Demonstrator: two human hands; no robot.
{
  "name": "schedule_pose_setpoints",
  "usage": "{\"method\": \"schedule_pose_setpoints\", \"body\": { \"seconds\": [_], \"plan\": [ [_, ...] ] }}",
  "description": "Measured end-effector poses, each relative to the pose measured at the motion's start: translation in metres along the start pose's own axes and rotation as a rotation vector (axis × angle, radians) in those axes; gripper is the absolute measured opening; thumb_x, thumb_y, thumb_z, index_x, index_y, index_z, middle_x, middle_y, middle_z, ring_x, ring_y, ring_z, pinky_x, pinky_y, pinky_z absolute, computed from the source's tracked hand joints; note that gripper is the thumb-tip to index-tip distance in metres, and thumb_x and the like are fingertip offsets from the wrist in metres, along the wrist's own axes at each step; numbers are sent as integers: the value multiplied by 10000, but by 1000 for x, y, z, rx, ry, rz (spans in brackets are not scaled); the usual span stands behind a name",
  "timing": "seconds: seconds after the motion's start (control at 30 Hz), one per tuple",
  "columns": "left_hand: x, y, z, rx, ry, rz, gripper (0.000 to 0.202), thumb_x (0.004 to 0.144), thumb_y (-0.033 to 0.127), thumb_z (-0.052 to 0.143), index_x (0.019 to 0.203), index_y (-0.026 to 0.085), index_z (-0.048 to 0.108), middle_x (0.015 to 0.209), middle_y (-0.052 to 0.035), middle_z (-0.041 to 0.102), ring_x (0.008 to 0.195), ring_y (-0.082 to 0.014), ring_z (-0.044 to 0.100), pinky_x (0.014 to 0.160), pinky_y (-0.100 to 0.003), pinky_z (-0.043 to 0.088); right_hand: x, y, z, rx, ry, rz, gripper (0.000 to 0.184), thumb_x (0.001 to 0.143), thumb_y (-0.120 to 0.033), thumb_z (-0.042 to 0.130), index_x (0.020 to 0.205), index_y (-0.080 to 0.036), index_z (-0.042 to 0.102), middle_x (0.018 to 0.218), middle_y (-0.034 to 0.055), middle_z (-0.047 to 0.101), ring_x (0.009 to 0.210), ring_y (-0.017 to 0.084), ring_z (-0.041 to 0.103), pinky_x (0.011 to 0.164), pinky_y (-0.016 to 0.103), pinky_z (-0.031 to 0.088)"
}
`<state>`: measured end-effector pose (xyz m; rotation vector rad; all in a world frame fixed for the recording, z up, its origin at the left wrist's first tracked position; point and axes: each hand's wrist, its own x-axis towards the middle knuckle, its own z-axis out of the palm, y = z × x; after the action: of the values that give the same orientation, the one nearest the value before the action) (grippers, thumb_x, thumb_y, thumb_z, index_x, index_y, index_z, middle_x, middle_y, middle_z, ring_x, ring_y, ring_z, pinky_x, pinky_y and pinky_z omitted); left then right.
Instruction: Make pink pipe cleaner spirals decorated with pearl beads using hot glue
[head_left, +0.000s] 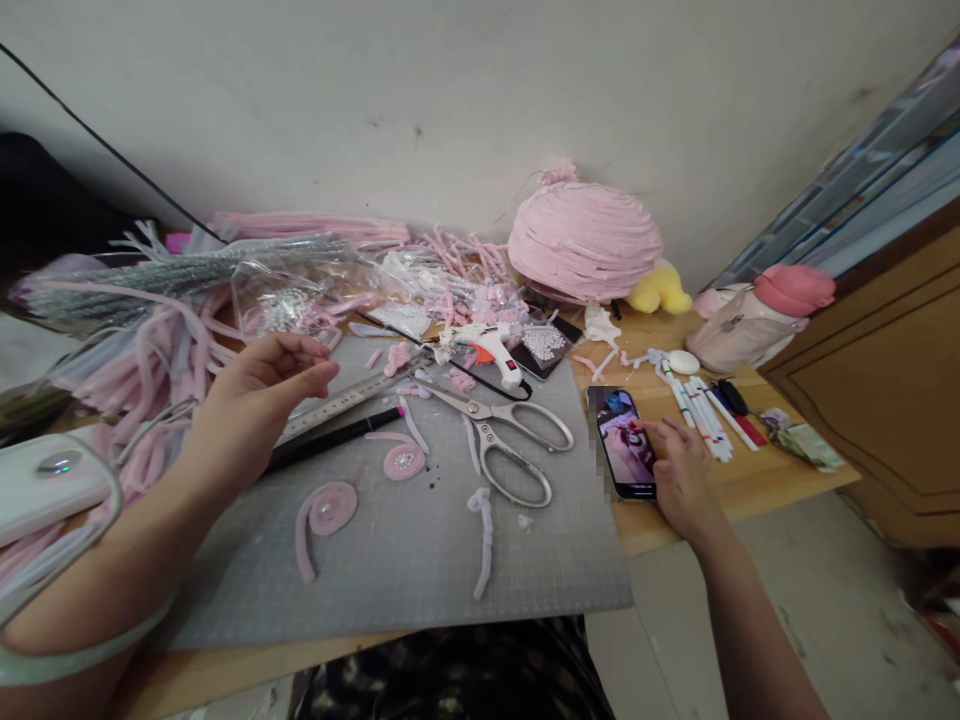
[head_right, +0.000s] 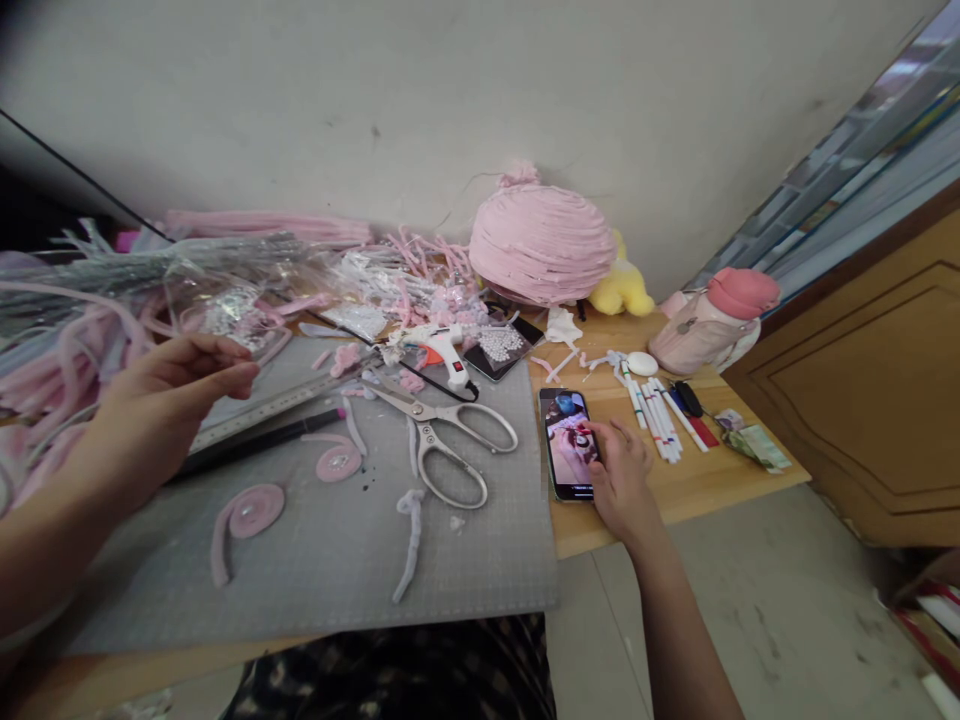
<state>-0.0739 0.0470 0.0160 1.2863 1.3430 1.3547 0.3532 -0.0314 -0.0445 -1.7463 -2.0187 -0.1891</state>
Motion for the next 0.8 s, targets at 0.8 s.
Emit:
{"method": "schedule_pose_setpoints", "body": {
  "seconds": [0.8],
  "plan": [
    [5, -4, -5, -38, -11, 19, 189, 636, 240, 690, 759, 179, 561, 637, 47, 536, 573, -80, 472, 563, -197, 372, -3, 3, -1, 15, 68, -11, 540, 887, -511, 158, 1208, -172, 430, 1133, 159, 514, 1092, 315, 436, 911, 522, 315]
  ]
}}
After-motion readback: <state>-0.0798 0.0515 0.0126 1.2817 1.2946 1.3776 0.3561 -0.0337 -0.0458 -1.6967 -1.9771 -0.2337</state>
